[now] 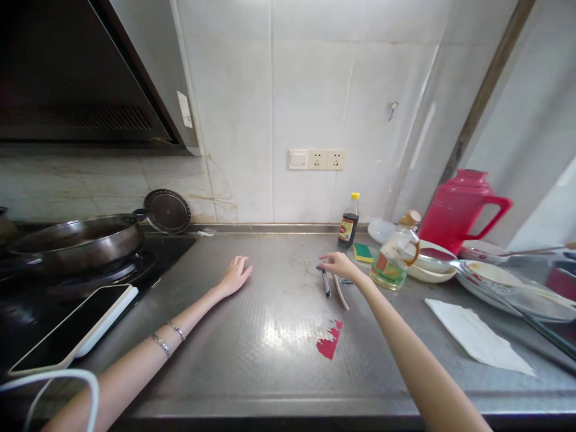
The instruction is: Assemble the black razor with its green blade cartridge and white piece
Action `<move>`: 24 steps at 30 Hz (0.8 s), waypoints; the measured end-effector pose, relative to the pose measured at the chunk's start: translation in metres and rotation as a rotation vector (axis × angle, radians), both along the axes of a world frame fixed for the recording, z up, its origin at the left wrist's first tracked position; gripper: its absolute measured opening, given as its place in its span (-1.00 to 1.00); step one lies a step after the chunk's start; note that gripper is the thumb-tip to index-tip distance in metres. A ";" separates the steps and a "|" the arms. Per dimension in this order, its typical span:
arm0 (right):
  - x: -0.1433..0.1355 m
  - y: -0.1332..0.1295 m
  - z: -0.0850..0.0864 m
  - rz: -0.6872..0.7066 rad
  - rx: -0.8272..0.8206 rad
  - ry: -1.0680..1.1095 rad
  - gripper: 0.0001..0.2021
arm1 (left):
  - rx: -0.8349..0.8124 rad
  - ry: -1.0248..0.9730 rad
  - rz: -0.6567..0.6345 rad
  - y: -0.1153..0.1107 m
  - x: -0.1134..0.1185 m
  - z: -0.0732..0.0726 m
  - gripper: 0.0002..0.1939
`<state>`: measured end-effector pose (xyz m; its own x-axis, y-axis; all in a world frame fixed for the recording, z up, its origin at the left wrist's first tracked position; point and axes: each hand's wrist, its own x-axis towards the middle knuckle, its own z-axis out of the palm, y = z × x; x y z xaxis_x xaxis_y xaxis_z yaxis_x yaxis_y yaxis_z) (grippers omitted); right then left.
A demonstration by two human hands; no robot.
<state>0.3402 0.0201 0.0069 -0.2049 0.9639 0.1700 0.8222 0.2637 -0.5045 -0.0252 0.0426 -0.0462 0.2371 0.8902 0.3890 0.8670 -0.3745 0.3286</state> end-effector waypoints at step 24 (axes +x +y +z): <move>-0.104 -0.038 -0.037 -0.003 0.124 -0.256 -0.63 | -0.117 0.229 -0.019 -0.009 -0.001 0.001 -0.57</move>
<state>0.2364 -0.0177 -0.0300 -0.2534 0.9397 0.2295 0.9194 0.3078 -0.2448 -0.0260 0.0337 -0.0450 0.3240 0.9206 0.2179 0.9170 -0.3622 0.1670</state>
